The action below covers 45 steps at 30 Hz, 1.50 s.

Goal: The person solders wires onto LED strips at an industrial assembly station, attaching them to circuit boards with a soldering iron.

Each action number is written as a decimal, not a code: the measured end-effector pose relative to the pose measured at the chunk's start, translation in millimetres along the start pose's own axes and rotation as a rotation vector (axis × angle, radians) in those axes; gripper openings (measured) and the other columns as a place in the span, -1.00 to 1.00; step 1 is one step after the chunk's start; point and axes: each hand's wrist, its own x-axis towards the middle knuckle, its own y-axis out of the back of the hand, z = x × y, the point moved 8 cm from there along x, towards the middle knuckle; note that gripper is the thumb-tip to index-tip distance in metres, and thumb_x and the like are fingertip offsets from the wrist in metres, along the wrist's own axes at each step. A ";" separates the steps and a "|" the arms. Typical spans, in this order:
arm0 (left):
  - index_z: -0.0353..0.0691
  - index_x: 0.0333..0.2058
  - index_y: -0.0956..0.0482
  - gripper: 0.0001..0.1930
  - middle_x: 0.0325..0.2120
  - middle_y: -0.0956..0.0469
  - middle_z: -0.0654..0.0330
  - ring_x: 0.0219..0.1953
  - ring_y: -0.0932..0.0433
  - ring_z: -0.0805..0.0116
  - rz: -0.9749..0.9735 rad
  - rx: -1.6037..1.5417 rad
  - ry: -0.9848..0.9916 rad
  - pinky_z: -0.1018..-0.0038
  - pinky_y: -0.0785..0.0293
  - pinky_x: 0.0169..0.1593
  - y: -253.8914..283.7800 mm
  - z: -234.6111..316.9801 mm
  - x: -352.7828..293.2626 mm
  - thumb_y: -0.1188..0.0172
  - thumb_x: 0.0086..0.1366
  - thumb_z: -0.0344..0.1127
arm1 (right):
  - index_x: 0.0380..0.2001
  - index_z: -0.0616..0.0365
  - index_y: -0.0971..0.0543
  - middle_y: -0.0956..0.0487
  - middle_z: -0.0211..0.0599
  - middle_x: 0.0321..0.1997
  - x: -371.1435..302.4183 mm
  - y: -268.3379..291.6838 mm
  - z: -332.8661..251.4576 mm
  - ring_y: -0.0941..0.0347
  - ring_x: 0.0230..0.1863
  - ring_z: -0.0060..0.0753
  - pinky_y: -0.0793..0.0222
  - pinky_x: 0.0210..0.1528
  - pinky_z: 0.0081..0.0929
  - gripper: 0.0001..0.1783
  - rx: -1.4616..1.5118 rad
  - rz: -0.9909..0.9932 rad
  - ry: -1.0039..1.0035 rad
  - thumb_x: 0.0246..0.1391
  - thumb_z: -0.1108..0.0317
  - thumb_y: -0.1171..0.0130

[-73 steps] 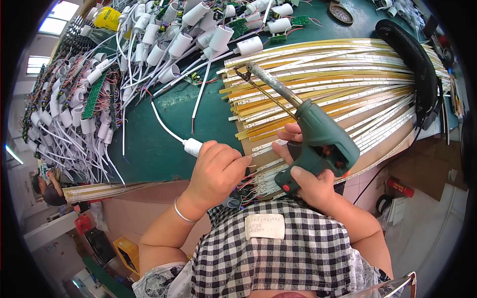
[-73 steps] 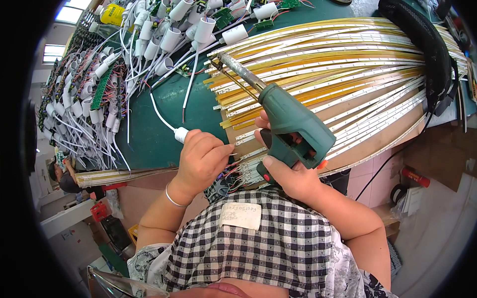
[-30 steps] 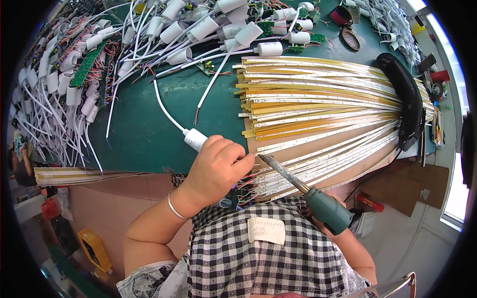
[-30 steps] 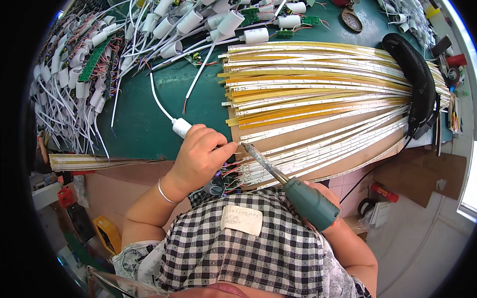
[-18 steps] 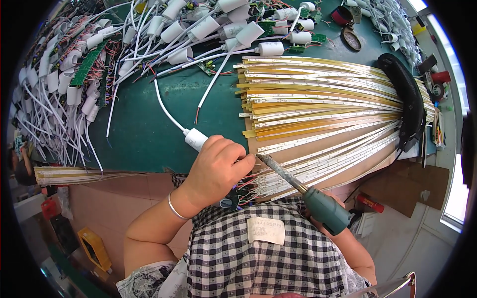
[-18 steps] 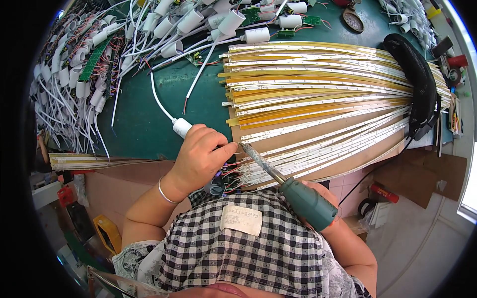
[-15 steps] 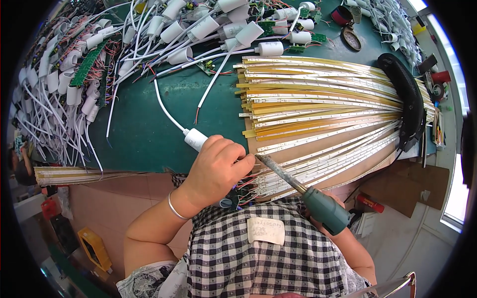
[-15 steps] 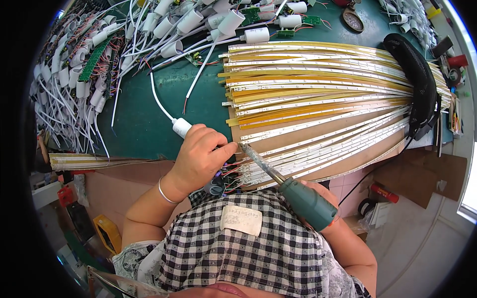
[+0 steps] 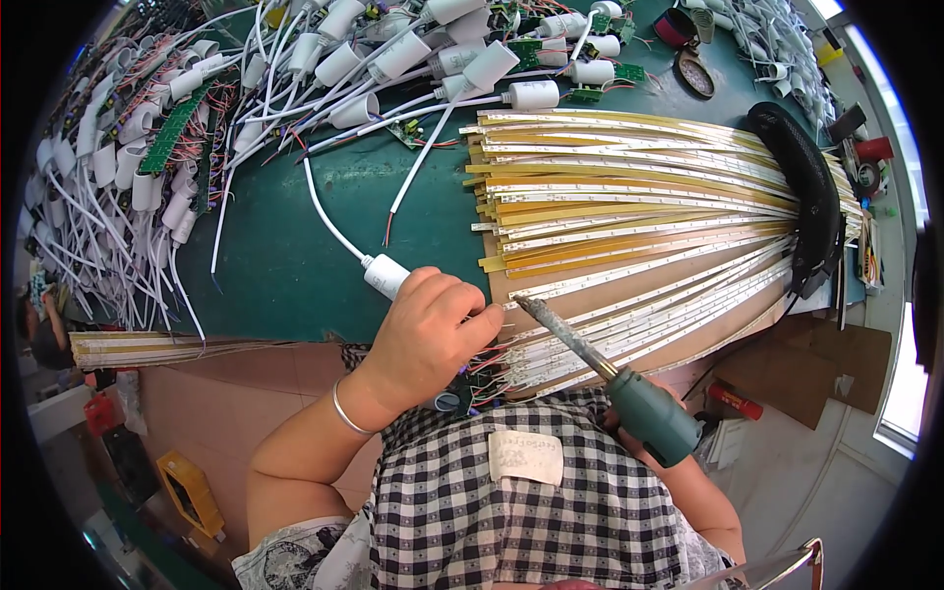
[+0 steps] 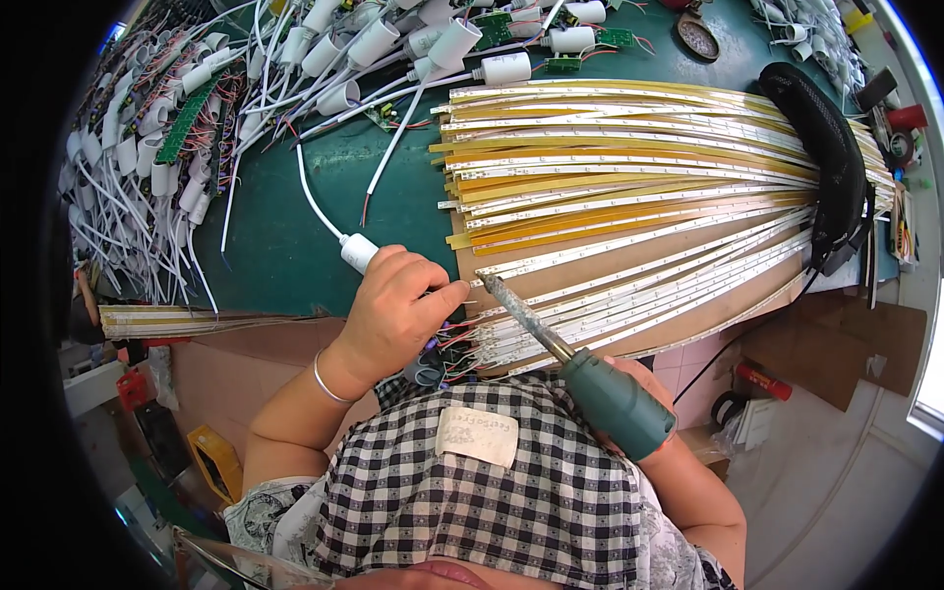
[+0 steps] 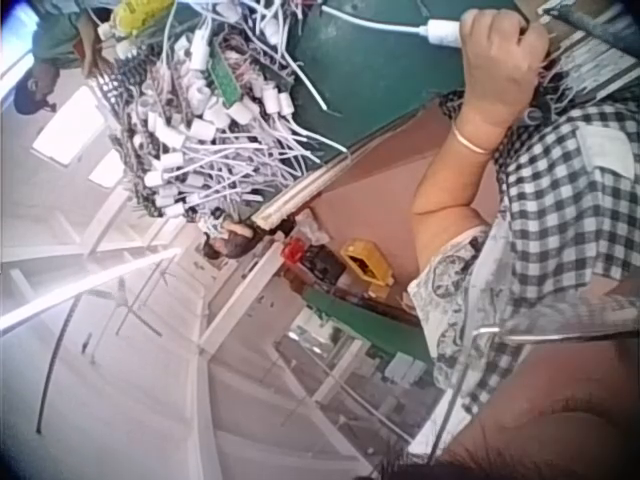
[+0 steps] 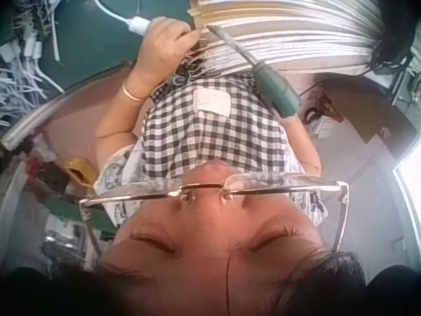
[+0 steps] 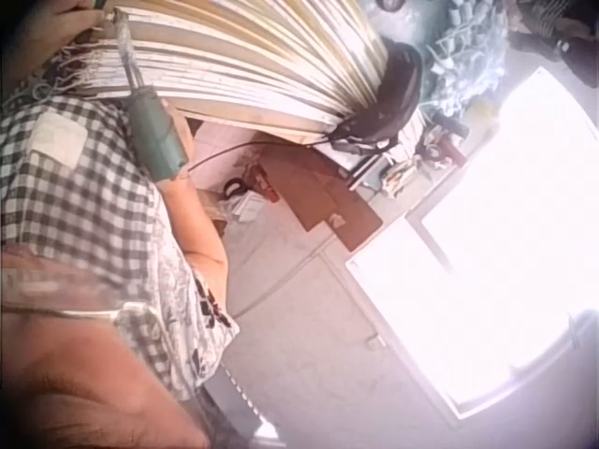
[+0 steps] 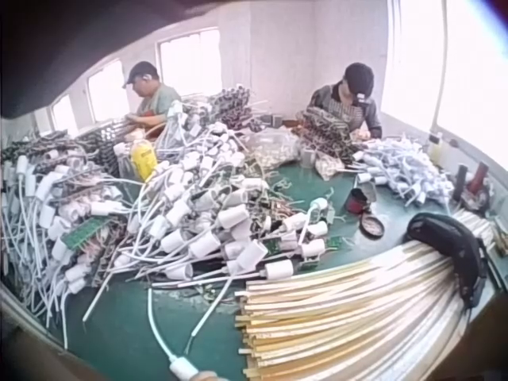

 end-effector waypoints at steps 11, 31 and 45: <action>-0.20 -0.37 -0.58 -0.80 -0.49 -0.41 0.25 -0.38 -0.44 0.28 -0.017 0.014 -0.005 0.34 -0.34 -0.24 -2.0 0.2 1.4 -0.22 -0.06 -0.44 | 0.32 0.12 -0.10 -0.20 -0.06 0.31 93.5 -52.2 -59.1 -0.21 0.30 -0.14 0.03 0.38 0.12 -0.08 0.639 -0.141 0.171 -0.14 0.18 -0.20; -0.29 -0.37 -0.60 -0.77 -0.49 -0.38 0.22 -0.39 -0.42 0.25 -0.042 -0.033 0.015 0.32 -0.34 -0.26 2.1 1.6 7.1 -0.23 -0.12 -0.48 | 0.34 0.21 -0.01 -0.18 0.01 0.32 98.6 -64.9 -38.1 -0.08 0.38 -0.12 0.11 0.43 -0.05 0.05 0.541 -0.131 0.076 -0.16 0.11 -0.30; -0.29 -0.36 -0.60 -0.78 -0.47 -0.45 0.20 -0.37 -0.47 0.25 0.014 -0.042 -0.049 0.33 -0.37 -0.25 3.4 3.7 1.7 -0.19 -0.07 -0.44 | 0.31 0.28 -0.07 -0.20 0.06 0.31 98.2 -66.8 -38.7 -0.12 0.35 -0.12 0.09 0.43 -0.10 -0.05 0.564 -0.150 0.076 -0.10 0.16 -0.25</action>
